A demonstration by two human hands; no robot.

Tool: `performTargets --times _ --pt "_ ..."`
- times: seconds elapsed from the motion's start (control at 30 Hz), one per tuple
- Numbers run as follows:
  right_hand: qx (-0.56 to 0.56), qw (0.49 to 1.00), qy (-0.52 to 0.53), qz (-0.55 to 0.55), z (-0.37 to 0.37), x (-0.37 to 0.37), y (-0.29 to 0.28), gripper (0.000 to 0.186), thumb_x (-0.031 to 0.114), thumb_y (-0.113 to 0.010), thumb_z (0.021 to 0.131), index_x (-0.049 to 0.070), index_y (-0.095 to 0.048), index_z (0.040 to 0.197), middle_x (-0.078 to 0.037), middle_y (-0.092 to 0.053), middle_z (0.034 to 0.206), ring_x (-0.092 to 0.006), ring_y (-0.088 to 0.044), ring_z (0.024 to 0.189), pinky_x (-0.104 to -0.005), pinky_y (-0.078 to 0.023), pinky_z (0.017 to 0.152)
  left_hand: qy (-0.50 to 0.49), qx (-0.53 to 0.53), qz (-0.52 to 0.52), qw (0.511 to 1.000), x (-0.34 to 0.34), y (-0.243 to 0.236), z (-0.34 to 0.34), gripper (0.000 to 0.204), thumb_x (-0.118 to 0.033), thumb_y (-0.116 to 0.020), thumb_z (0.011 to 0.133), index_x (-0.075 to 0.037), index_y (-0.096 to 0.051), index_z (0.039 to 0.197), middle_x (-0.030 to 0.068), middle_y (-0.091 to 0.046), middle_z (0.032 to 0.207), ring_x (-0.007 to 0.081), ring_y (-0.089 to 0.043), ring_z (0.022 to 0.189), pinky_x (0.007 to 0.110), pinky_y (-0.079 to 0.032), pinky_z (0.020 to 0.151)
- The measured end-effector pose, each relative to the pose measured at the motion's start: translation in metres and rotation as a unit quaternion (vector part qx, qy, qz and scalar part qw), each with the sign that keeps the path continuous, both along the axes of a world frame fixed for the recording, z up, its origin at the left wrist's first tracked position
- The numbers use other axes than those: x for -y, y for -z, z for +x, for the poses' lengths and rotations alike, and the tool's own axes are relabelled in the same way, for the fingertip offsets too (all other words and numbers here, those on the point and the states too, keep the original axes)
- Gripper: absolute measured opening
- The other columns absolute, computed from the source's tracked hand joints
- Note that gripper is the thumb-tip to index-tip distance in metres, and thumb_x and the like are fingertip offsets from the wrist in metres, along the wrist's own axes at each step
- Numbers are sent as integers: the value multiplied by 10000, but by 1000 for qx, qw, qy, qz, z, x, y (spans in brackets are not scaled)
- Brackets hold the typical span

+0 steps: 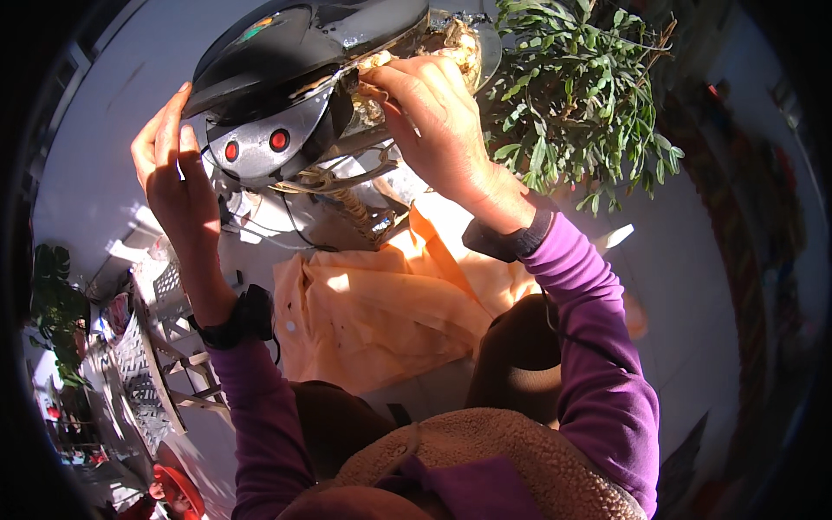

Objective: The person cleans a black motorcycle helmet by hand, using a white spray bottle and a brown cloth. They spray foam onto the helmet's visor and shell, then wipe and scrub the surfaces repeatedly.

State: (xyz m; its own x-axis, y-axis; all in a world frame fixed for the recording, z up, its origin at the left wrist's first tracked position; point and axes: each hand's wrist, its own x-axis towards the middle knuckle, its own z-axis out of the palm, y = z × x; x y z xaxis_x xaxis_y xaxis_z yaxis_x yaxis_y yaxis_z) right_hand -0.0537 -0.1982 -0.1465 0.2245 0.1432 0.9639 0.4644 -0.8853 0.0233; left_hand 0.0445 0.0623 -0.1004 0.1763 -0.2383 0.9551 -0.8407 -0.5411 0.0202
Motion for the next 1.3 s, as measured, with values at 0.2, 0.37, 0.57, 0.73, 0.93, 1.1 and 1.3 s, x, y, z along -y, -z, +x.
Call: performTargets --times 0.2,0.37,0.57,0.73,0.93,1.1,1.3 --pt "46 992 -8 -116 4 -16 -11 302 -1 -725 753 31 -721 1052 -90 -663 1082 -264 -625 983 -360 -542 810 58 -71 -13 996 -14 -2 -1 423 -58 -429 958 -32 -619 1335 146 -673 1276 301 -614 1143 397 -434 1036" --pt "47 982 -27 -183 10 -32 -16 313 8 -721 746 -3 -718 1058 -122 -696 1104 -301 -653 972 -387 -560 829 99 1 10 995 -20 1 9 453 31 -434 888 -32 -639 1287 140 -667 1294 311 -612 1194 402 -430 1054" --pt "-28 969 -117 -213 16 -57 -17 326 60 -709 779 -34 -700 1091 -159 -665 1132 -335 -638 1036 -403 -560 854 110 5 15 994 -22 4 16 556 21 -395 811 -43 -623 1314 142 -662 1299 314 -602 1223 418 -373 1101" --pt "-34 951 -129 -277 39 -83 -14 334 89 -713 772 40 -683 1101 -102 -659 1107 -281 -650 1048 -354 -587 807 114 -20 23 993 -24 4 15 622 -22 -387 771 -76 -608 1350 137 -628 1351 321 -570 1282 529 -248 1177" --pt "-9 950 -60 -306 56 -87 -28 315 129 -685 760 75 -685 1071 -56 -661 1086 -251 -643 1052 -323 -578 800 101 -42 21 994 -24 4 10 544 -34 -421 845 -95 -610 1352 125 -628 1354 319 -566 1288 552 -249 1172" --pt "-24 952 20 -305 59 -89 -37 339 148 -677 711 62 -678 1039 -56 -639 1137 -231 -611 944 -323 -532 740 90 -18 18 996 -22 3 10 407 -87 -489 952 -100 -617 1338 110 -632 1349 302 -571 1277 550 -271 1159" --pt "-63 951 72 -293 46 -79 -28 352 115 -696 706 26 -713 1046 -60 -640 1140 -226 -603 937 -327 -542 725 65 -42 20 997 -22 6 8 410 -88 -494 955 -128 -622 1343 92 -621 1366 285 -568 1273 540 -268 1162"
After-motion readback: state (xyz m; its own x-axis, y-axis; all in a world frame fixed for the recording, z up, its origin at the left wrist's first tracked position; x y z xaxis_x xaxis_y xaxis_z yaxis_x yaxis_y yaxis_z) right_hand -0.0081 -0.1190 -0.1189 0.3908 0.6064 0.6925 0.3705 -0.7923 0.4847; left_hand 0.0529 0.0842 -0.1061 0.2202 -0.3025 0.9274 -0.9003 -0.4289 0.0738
